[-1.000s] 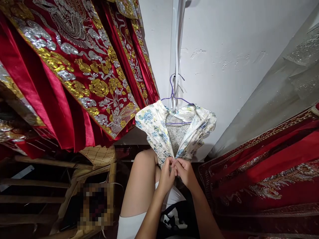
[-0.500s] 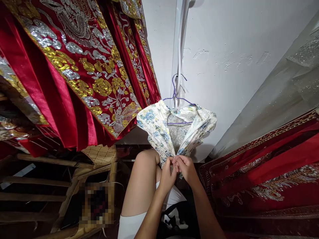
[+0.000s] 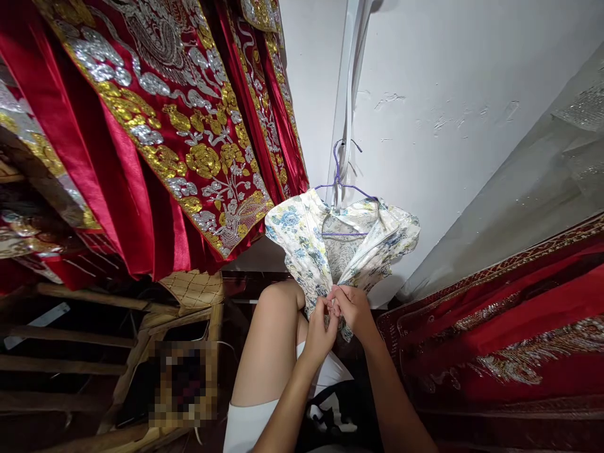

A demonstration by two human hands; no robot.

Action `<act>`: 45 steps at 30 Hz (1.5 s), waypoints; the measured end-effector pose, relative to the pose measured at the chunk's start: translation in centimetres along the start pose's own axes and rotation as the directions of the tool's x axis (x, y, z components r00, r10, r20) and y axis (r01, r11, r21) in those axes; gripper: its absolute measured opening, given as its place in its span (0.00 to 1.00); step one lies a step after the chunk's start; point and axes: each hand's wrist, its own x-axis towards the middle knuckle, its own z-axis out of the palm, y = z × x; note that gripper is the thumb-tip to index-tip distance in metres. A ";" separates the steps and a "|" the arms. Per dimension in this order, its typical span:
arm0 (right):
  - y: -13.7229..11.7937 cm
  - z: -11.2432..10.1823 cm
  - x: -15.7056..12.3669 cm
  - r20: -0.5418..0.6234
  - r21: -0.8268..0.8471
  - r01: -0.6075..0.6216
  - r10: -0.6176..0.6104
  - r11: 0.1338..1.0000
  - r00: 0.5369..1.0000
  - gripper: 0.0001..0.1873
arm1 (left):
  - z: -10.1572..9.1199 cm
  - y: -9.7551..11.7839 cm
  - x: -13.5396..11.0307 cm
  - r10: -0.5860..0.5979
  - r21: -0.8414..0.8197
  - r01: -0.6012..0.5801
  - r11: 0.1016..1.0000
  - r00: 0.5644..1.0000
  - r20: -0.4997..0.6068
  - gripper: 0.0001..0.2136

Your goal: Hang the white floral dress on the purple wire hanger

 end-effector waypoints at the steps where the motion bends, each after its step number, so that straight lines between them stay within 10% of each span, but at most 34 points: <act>1: -0.2 0.0 0.0 0.000 -0.017 -0.001 0.001 1.000 1.000 0.20 | 0.0 -0.1 0.0 -0.005 -0.003 0.005 1.000 1.000 -0.005 0.04; 33: -12.7 -2.9 8.5 -0.167 0.026 0.378 -0.369 0.925 0.914 0.21 | 2.6 -1.9 -0.1 0.053 0.004 -0.054 0.999 0.990 0.131 0.04; 40: -11.4 -2.9 7.1 -0.120 -0.011 0.384 -0.382 0.923 0.916 0.21 | -2.6 4.8 6.9 0.272 0.033 -0.272 0.962 0.962 0.014 0.09; 42: -11.5 -3.1 6.5 -0.106 -0.021 0.391 -0.391 0.920 0.914 0.22 | -4.4 8.2 9.9 0.393 0.116 -0.378 0.918 0.906 -0.159 0.13; 45: -12.1 -3.2 5.9 -0.079 -0.029 0.431 -0.432 0.902 0.899 0.22 | -6.0 12.4 13.5 0.569 0.242 -0.538 0.808 0.818 -0.082 0.13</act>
